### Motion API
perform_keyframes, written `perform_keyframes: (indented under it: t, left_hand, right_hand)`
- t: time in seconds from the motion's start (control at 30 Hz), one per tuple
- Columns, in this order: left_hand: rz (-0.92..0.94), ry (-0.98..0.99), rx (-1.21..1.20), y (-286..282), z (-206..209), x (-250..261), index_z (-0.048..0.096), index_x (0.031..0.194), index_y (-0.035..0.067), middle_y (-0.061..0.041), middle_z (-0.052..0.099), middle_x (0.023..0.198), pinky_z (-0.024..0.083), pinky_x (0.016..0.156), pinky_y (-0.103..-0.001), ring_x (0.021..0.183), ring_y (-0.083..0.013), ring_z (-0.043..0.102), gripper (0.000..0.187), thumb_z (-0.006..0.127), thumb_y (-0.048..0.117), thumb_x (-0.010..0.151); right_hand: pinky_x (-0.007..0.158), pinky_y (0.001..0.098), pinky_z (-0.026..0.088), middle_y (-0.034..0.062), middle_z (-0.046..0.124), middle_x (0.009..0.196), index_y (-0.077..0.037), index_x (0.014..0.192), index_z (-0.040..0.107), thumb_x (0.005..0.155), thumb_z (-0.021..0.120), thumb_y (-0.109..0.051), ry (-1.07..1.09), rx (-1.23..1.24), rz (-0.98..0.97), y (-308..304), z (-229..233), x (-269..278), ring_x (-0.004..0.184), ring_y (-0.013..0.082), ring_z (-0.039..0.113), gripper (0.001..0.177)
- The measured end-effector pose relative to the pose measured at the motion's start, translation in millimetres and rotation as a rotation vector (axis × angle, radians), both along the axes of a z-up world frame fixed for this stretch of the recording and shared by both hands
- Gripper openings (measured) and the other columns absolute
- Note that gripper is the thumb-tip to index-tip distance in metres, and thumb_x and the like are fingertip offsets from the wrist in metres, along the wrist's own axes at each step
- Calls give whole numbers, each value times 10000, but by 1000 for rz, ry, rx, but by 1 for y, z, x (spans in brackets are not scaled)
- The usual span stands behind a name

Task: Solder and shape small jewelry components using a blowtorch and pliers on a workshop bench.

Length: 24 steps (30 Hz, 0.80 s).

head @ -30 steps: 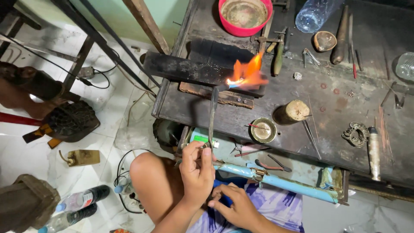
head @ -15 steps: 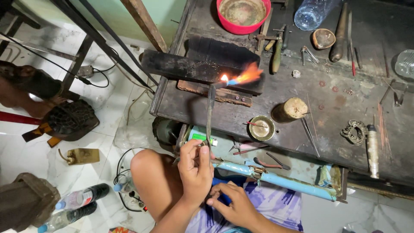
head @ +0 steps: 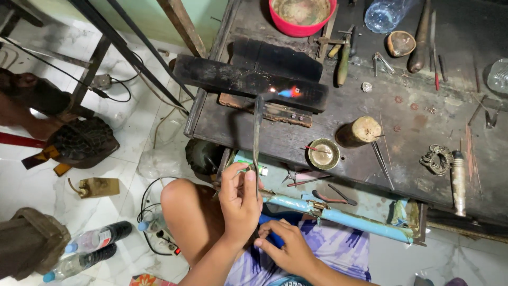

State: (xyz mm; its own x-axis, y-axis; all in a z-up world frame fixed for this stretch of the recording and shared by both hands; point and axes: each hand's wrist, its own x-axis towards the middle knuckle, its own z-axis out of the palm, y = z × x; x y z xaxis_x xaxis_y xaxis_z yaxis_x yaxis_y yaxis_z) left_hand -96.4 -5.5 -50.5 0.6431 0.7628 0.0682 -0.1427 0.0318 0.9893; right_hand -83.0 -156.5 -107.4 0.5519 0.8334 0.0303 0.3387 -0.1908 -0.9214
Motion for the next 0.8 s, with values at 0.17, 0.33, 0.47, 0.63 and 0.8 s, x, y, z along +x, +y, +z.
perform_keyframes:
  t: [0.17, 0.33, 0.47, 0.63, 0.8]
  left_hand:
    - [-12, 15, -55, 3, -2, 1, 508, 1157, 124, -124, 621, 737, 405, 345, -227, 381, -98, 447, 121, 523, 188, 1055]
    - [-23, 2, -78, 3, -2, -1, 492, 1152, 123, -114, 610, 735, 396, 346, -228, 386, -100, 446, 116, 518, 186, 1058]
    - [-15, 5, -30, 3, -1, 0, 506, 1162, 113, -110, 620, 735, 408, 344, -224, 390, -98, 458, 125, 509, 186, 1060]
    - [-22, 11, -28, 5, 2, 1, 514, 1173, 109, -119, 616, 742, 421, 360, -227, 398, -103, 462, 133, 506, 182, 1062]
    - [-24, -1, -79, 4, -2, 3, 506, 1169, 119, -124, 606, 738, 414, 362, -224, 403, -102, 450, 119, 514, 163, 1059]
  right_hand:
    - [772, 320, 481, 3, 769, 901, -106, 948, 695, 951, 709, -365, -6, -12, 12, 0, -1, 1, 800, 186, 714, 259]
    - [773, 313, 480, -5, 774, 896, -110, 945, 702, 932, 735, -338, 12, -24, 6, 1, -1, 0, 798, 177, 712, 231]
    - [766, 312, 487, -2, 771, 896, -107, 943, 701, 941, 723, -375, 7, -13, 7, 2, 1, 1, 788, 180, 707, 270]
    - [771, 314, 486, -1, 775, 887, -107, 946, 710, 942, 714, -386, 14, -22, -6, 4, 2, 2, 797, 171, 722, 279]
    - [772, 313, 486, -5, 763, 880, -107, 938, 699, 947, 711, -385, 17, -27, -6, 3, 1, 2, 792, 172, 716, 279]
